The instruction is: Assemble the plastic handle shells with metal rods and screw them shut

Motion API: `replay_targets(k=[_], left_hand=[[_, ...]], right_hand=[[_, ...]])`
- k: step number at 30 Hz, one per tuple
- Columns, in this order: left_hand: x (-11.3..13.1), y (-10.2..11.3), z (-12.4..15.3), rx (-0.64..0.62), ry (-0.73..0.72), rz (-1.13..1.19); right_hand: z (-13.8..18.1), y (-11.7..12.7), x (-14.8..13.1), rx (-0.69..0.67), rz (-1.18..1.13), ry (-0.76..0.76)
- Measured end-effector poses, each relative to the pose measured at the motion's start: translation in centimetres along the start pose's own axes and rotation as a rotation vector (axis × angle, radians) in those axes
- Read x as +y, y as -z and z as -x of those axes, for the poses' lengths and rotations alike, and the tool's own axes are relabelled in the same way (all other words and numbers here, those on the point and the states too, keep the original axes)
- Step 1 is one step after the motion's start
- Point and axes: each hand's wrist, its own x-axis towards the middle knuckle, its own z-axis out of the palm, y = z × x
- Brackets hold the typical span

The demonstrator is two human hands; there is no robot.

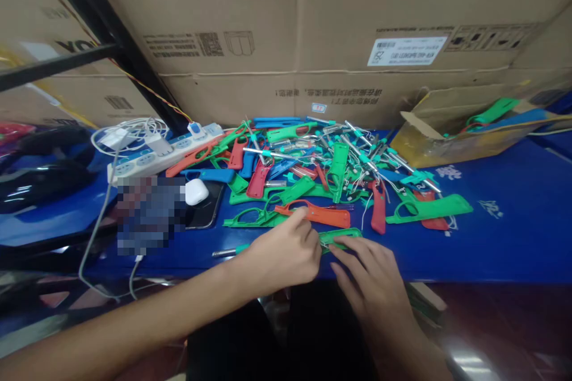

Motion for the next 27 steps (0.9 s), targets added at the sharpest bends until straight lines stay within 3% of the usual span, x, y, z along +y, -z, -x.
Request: replay_targets(k=[9, 20, 24, 27], left_hand=[[1.0, -0.3, 0.2, -0.005, 0.191, 0.058], [0.5, -1.6, 1.3, 0.036, 0.64, 0.72], [0.6, -1.6, 0.6, 0.017, 0.829, 0.845], [0.7, -1.7, 0.4, 0.013, 0.865, 0.863]], right_hand=[[0.1, -0.1, 0.3, -0.009, -0.02, -0.02], [-0.1, 0.1, 0.2, -0.009, -0.08, -0.052], [-0.1, 0.0, 0.1, -0.005, -0.087, -0.065], [-0.1, 0.0, 0.0, -0.005, -0.091, -0.074]])
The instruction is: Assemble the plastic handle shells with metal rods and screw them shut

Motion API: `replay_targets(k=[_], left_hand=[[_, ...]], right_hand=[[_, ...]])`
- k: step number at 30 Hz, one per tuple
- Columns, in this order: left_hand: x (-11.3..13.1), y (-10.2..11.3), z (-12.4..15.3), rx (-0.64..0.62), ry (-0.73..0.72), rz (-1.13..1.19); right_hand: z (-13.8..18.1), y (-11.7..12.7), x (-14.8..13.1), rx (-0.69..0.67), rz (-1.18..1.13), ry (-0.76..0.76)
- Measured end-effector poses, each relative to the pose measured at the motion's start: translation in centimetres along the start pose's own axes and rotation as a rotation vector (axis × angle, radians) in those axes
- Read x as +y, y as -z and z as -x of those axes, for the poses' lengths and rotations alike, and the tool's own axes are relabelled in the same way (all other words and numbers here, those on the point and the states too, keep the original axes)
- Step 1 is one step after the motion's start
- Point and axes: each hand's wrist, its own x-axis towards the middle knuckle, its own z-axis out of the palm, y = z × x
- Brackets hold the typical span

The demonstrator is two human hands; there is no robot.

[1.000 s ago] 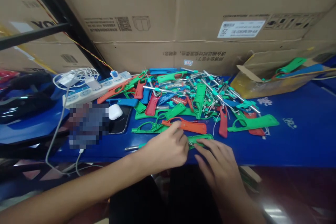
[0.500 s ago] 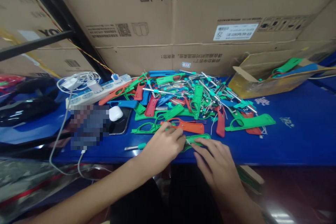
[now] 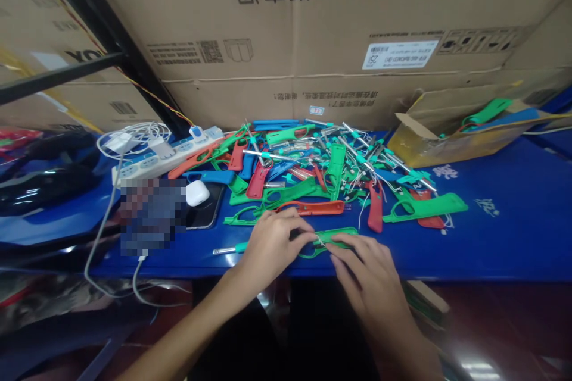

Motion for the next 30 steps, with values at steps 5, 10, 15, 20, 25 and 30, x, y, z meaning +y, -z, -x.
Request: replay_targets(k=[5, 10, 15, 20, 25, 30], left_hand=[[-0.5, 0.1, 1.3, 0.069, -0.14, -0.055], [-0.5, 0.2, 3.0, 0.176, -0.299, -0.246], [-0.4, -0.2, 3.8, 0.217, -0.406, -0.381], [-0.8, -0.5, 3.6, 0.246, -0.414, -0.456], [-0.4, 0.1, 2.6, 0.154, -0.495, -0.63], [0.5, 0.8, 1.3, 0.102, -0.631, -0.767]], right_hand=[[0.1, -0.1, 0.1, -0.004, 0.0, 0.0], [0.2, -0.2, 0.2, 0.012, 0.011, 0.006], [-0.2, -0.4, -0.3, 0.041, 0.132, 0.031], [-0.7, -0.8, -0.9, 0.026, 0.229, 0.069], [-0.8, -1.0, -0.9, 0.027, 0.179, 0.059], [-0.7, -1.0, -0.8, 0.044, 0.144, 0.055]])
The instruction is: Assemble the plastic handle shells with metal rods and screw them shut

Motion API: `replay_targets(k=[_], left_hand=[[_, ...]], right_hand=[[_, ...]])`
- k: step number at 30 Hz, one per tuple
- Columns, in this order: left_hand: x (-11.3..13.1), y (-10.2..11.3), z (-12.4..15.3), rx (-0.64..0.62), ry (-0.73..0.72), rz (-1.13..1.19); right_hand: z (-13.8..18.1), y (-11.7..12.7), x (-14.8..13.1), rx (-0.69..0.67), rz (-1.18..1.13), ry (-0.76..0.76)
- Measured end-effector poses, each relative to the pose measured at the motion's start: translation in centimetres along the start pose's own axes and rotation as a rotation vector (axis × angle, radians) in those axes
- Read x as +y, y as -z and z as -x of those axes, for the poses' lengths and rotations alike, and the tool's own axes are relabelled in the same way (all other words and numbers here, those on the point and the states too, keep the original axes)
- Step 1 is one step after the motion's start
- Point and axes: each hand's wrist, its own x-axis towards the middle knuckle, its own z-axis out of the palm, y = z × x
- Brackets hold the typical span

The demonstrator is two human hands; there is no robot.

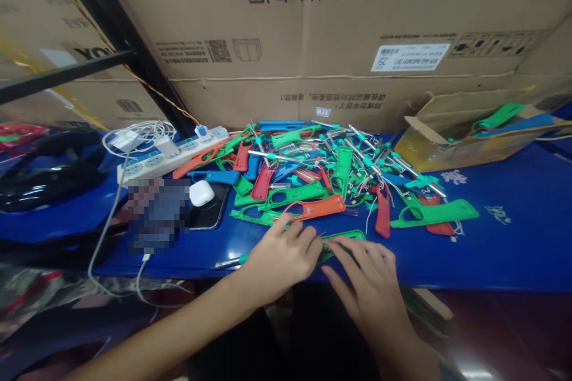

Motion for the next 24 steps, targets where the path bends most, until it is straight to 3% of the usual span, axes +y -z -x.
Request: replay_targets(k=[9, 24], left_hand=[[-0.46, 0.41, -0.79, -0.032, -0.102, -0.042], [-0.24, 0.45, -0.54, -0.098, -0.083, -0.015]], right_hand=[[0.09, -0.09, -0.1, 0.002, -0.014, -0.018], [0.03, -0.08, -0.04, -0.011, 0.007, -0.017]])
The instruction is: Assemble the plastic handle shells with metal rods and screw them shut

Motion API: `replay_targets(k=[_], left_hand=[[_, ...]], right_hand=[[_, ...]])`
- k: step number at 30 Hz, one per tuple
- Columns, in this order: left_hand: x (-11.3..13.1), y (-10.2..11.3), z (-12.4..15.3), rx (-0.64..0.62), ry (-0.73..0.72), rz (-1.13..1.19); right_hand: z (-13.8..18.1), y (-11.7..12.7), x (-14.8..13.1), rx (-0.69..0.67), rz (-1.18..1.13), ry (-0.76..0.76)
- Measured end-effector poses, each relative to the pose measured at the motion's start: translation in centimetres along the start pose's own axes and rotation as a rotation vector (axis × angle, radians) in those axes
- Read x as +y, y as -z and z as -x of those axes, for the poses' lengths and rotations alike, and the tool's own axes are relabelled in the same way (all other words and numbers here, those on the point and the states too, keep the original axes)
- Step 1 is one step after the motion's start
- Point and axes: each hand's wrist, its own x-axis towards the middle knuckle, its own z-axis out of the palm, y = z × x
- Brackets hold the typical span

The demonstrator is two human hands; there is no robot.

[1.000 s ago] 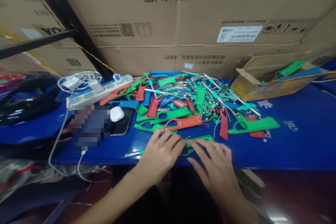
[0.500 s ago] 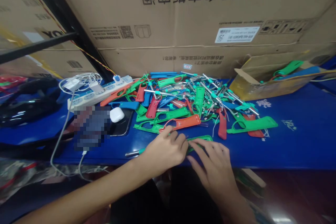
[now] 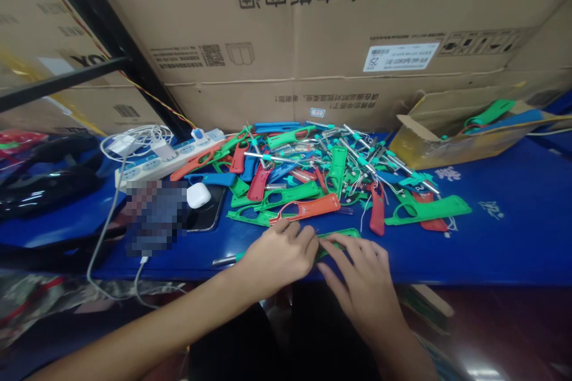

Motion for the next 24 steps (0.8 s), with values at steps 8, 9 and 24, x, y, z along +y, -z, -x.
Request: replay_targets(k=[8, 9, 24], left_hand=[[-0.5, -0.2, -0.5, -0.028, 0.015, 0.093], [-0.7, -0.3, -0.5, -0.04, 0.06, 0.154], [-1.2, -0.7, -0.6, -0.054, 0.494, 0.688]], right_hand=[[0.1, -0.1, 0.0, -0.005, 0.001, 0.003], [0.1, -0.1, 0.0, -0.004, 0.002, 0.002], [0.1, -0.2, -0.1, -0.008, 0.086, 0.008]])
